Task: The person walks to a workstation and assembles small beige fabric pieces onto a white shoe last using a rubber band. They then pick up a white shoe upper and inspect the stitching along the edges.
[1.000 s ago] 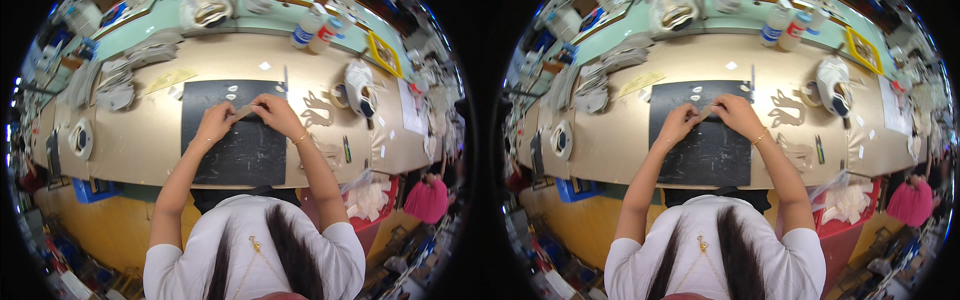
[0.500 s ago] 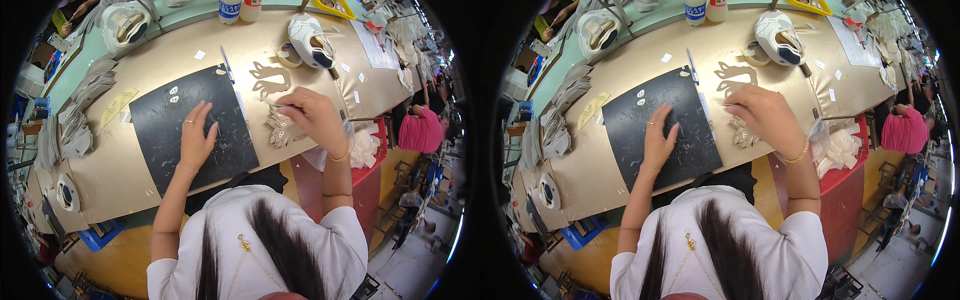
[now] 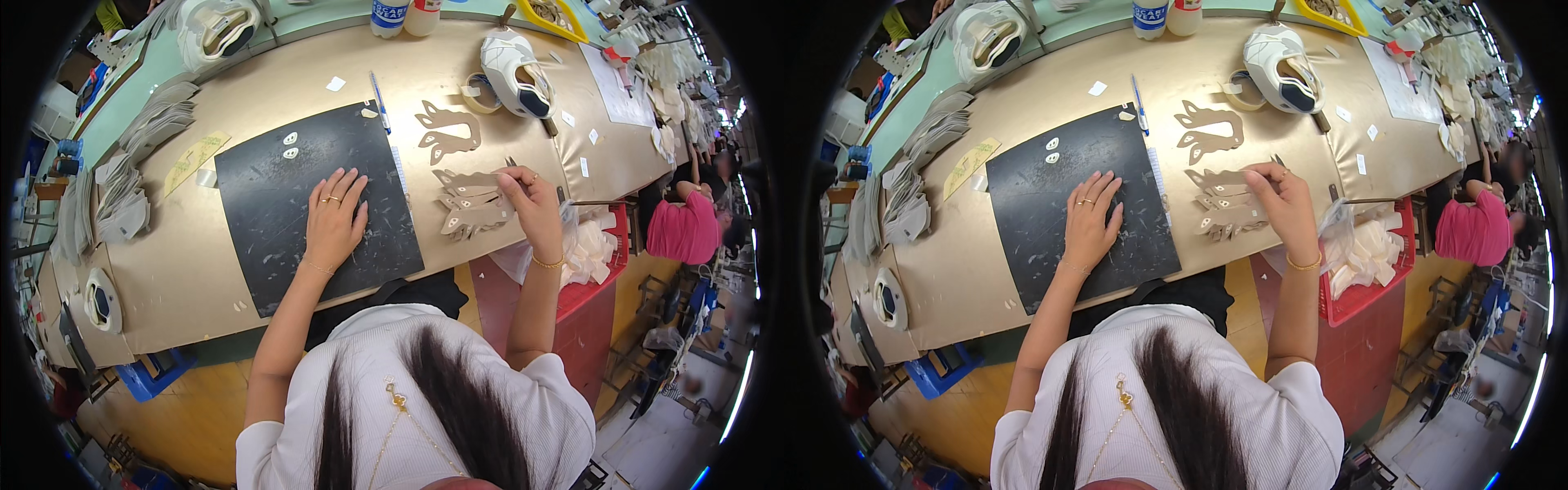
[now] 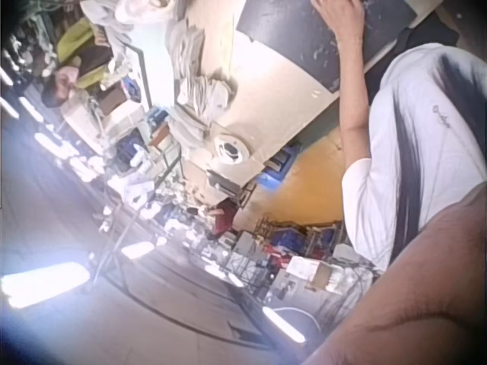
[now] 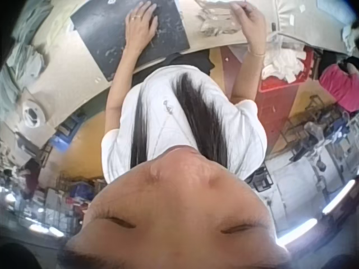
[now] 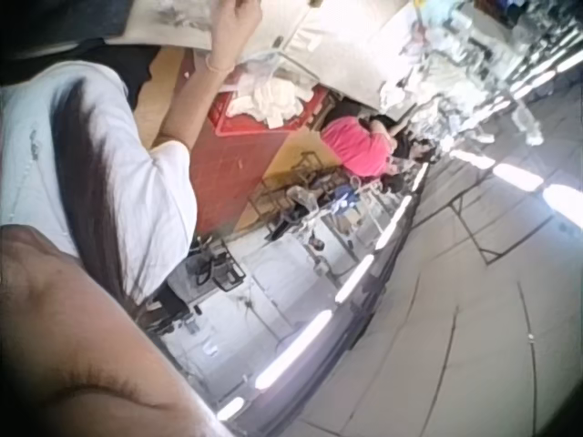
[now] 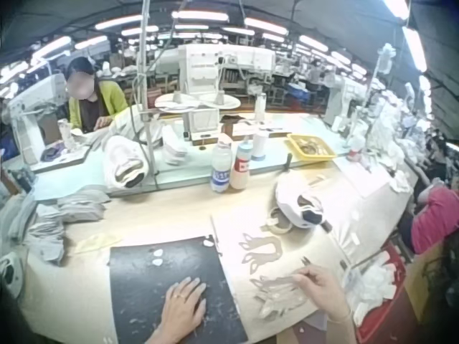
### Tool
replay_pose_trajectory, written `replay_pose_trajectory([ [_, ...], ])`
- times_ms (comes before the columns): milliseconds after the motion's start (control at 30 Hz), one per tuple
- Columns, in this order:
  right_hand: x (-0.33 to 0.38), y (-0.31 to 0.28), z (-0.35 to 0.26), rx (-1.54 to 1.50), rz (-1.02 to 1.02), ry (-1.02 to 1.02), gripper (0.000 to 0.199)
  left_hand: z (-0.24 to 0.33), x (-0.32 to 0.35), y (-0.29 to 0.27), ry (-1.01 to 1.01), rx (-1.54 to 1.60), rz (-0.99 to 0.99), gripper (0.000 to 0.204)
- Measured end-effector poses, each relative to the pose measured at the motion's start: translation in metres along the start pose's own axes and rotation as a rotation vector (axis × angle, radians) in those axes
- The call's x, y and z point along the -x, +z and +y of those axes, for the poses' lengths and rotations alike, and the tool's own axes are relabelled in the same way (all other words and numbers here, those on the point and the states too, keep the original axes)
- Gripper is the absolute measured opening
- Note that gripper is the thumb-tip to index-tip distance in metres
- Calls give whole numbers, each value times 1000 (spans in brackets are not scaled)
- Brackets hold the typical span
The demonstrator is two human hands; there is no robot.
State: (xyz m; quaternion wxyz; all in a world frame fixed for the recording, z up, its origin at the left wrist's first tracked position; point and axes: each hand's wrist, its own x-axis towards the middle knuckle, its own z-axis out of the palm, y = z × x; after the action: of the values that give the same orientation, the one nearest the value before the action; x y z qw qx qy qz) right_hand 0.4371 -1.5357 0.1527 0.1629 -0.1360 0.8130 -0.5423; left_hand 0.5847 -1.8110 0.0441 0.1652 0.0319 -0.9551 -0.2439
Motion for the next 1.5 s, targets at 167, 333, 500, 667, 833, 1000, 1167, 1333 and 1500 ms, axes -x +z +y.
replay_pose_trajectory([
  [167,-9,-41,84,292,225,64,24,0,1,-1,5,-16,0,41],
  [333,-45,-18,53,542,310,-109,22,1,-1,-1,17,-32,19,39],
  [500,-124,38,66,653,13,-501,18,2,-4,-1,-1,-10,16,35],
  [667,-146,53,70,865,27,-538,14,1,-4,0,21,-26,51,31],
  [833,-149,50,76,864,-26,-518,14,1,-3,-1,19,-10,74,28],
  [1000,-146,63,49,683,-87,-440,15,-1,-1,0,8,25,80,28],
  [1167,-151,115,23,319,-185,-459,14,0,-2,0,7,63,79,28],
  [1333,-132,186,-26,166,-634,-203,11,-3,7,-7,-33,199,103,29],
  [1500,-131,213,-43,376,-804,-486,11,-23,22,-35,-119,97,136,33],
])
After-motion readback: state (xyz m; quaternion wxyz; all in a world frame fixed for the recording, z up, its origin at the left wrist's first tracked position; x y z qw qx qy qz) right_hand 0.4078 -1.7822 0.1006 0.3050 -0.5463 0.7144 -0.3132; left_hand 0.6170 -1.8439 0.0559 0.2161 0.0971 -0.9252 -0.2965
